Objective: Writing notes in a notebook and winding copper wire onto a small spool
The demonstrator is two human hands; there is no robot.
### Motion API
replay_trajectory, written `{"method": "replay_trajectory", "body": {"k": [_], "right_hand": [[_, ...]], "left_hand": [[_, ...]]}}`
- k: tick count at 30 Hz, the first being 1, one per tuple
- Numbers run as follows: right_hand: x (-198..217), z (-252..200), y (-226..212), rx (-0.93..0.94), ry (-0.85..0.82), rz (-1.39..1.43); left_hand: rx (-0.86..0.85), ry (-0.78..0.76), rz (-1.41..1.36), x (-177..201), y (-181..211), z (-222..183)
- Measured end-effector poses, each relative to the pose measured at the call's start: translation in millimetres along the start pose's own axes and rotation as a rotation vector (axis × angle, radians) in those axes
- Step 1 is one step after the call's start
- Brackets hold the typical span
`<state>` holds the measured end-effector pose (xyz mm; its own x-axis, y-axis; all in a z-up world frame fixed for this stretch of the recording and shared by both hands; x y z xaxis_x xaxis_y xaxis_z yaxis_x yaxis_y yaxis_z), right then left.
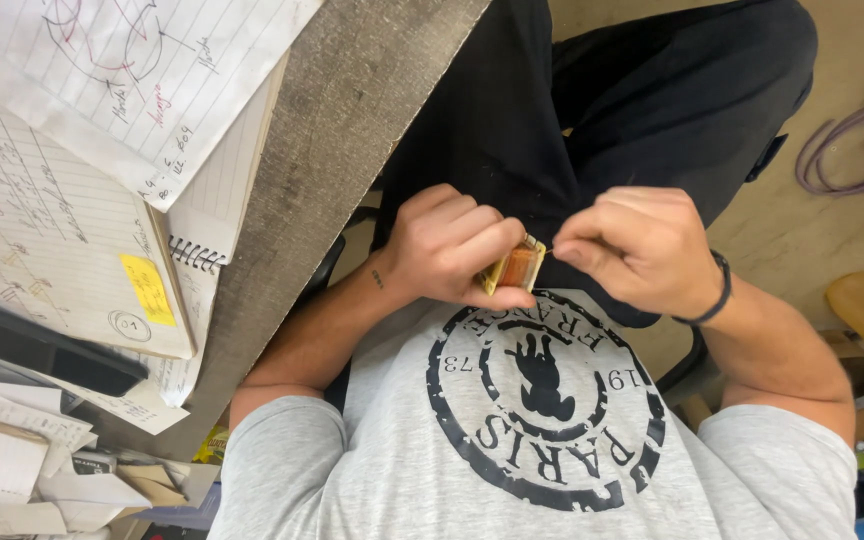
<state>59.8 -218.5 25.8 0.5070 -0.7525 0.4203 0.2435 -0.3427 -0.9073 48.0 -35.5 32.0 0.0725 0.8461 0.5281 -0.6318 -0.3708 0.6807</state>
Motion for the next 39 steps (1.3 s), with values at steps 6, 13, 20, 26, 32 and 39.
{"method": "replay_trajectory", "body": {"k": [6,13,20,26,32,39], "right_hand": [[-29,-8,-19,0.015,-0.373,0.057],[37,9,97,-0.215,-0.042,-0.344],[-22,30,20,0.061,-0.467,0.101],[0,24,-39,0.161,-0.361,0.183],[-11,-22,48,-0.114,-0.508,0.279],[46,17,50,0.021,-0.090,-0.350]], "left_hand": [[0.314,-0.082,-0.285,-3,-33,-17],[0.153,-0.207,-0.141,0,-11,-5],[0.069,-0.163,-0.145,6,-4,3],[0.273,-0.262,-0.108,-1,-22,-11],[0.344,-0.098,-0.358,18,-24,-2],[0.133,-0.136,-0.378,10,-10,4]]}}
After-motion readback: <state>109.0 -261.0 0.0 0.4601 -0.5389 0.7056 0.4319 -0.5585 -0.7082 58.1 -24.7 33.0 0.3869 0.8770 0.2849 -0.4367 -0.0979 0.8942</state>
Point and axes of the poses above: each hand's wrist, its own z-axis towards the middle knuckle, its own x-axis out of the back of the hand, y = z × x, the point moved 6 cm from there along z, towards the middle knuckle, and after that the axes turned 1 degree about -x, right-handed, at the moved point
